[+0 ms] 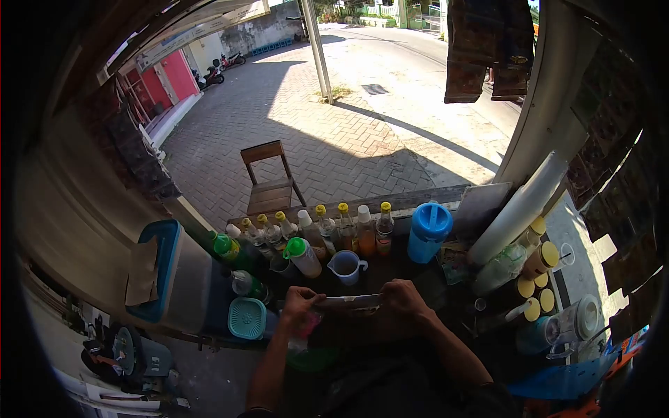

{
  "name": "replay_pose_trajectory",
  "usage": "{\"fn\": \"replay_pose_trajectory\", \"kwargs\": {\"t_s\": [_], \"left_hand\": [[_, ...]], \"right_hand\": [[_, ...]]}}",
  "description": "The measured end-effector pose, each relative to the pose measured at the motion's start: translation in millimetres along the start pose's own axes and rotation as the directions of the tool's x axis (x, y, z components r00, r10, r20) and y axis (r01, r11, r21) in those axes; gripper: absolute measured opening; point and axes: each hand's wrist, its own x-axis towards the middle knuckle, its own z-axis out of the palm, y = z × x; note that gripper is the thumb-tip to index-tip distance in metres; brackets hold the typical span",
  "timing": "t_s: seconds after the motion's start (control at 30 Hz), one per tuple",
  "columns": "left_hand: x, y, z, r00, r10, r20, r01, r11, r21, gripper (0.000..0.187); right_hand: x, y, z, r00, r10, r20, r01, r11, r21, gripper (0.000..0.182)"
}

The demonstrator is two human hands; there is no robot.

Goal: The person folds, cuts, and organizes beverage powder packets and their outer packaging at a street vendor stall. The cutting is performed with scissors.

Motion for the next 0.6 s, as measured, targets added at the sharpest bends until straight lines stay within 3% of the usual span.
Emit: {"fn": "replay_pose_trajectory", "kwargs": {"t_s": [0.1,0.17,0.3,0.33,0.37,0.4,0.43,0.47,0.53,0.6], "left_hand": [[7.4,-11.1,-6.0,0.999,0.005,0.042,0.0,0.993,-0.122,0.018],[8.4,-14.9,-4.8,0.999,0.026,0.034,-0.019,0.984,-0.179,0.019],[12.6,-7.2,3.3,0.999,0.033,0.023,-0.029,0.989,-0.148,0.025],[5.2,15.4,8.1,0.996,-0.028,-0.089,0.044,0.983,0.179,0.032],[-1.5,35.7,15.7,0.976,-0.041,-0.215,0.141,0.868,0.477,0.041],[-6.9,51.2,30.9,0.976,-0.038,-0.213,0.137,0.869,0.475,0.041],[-10.6,67.6,50.9,0.902,0.254,-0.35,0.009,0.799,0.602,0.047],[-14.9,79.7,68.9,0.738,0.528,-0.421,-0.07,0.68,0.73,0.053],[-28.3,86.3,101.4,0.843,0.505,-0.188,-0.3,0.73,0.614,0.057],[-29.1,76.5,135.9,0.834,0.525,-0.171,-0.336,0.728,0.598,0.052]], "right_hand": [[3.2,-1.9,-1.2,1.0,-0.009,-0.015,0.008,1.0,-0.019,0.016],[0.4,1.9,1.0,0.999,0.044,-0.014,-0.041,0.983,0.18,0.014],[-1.3,-6.9,-2.2,0.982,0.189,0.013,-0.182,0.92,0.347,0.015],[-0.6,-4.7,1.8,0.978,0.209,0.013,-0.2,0.915,0.349,0.017],[1.2,-3.8,3.8,0.974,0.225,0.01,-0.214,0.912,0.35,0.02],[2.0,-7.8,2.0,0.974,0.225,0.007,-0.214,0.913,0.346,0.02],[3.5,-14.8,-1.7,0.96,0.281,0.015,-0.269,0.9,0.342,0.022],[3.9,-18.9,-3.1,0.942,0.336,0.025,-0.324,0.883,0.34,0.025],[6.1,-3.8,1.2,0.949,0.315,0.018,-0.294,0.859,0.419,0.023],[1.5,5.3,4.5,0.95,0.31,0.032,-0.285,0.822,0.493,0.021]]}}
